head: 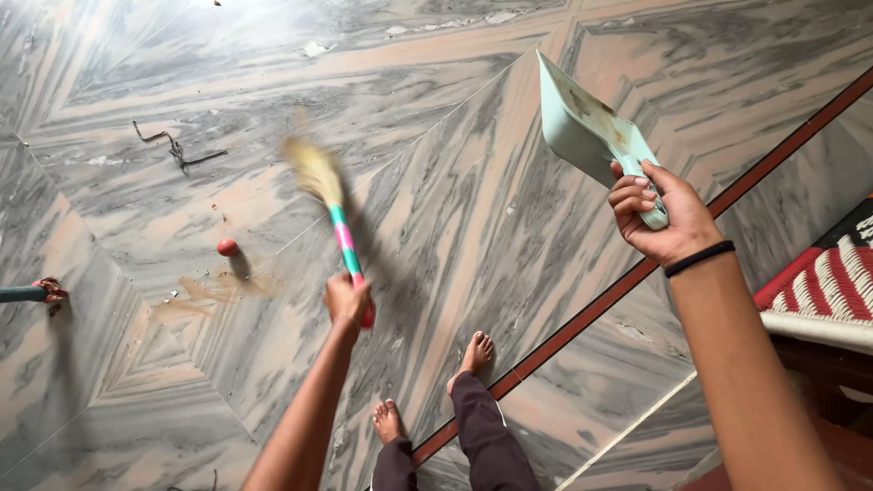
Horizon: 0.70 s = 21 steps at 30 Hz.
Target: Sweeping the stairs with a broom and dustpan.
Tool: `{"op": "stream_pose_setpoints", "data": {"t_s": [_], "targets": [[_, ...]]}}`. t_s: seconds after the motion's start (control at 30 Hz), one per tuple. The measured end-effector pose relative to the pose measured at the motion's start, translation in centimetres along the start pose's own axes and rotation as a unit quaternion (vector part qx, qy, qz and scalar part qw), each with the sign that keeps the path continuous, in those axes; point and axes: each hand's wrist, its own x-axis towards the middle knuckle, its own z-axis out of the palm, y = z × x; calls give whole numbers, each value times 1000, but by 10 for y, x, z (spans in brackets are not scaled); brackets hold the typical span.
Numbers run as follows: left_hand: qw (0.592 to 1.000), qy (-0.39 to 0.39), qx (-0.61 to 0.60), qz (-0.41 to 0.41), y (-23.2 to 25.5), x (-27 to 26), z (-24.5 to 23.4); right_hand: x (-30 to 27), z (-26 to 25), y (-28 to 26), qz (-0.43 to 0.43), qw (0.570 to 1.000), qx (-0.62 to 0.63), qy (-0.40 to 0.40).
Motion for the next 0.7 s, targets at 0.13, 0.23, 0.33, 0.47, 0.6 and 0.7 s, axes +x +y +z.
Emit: {"op": "stream_pose_setpoints", "data": {"t_s": [0.13,0.23,0.33,0.47,0.6,0.7], "targets": [[997,-17,-81,6,53,-43,17,7,3,-9,5,1000,2,-1],[995,-84,-50,37,71,-108,29,16,8,-10,-7,1000,1,-11],[977,-210,-30,17,79,-169,48,23,13,-5,-12,1000,-1,5],[932,-341,28,120,78,-195,100,31,14,-4,10,1000,-8,3],[903,-403,98,110,91,-185,129,37,16,-9,24,1000,0,9],[938,-288,70,177,-19,-125,185,36,15,-16,17,1000,-7,7]]}}
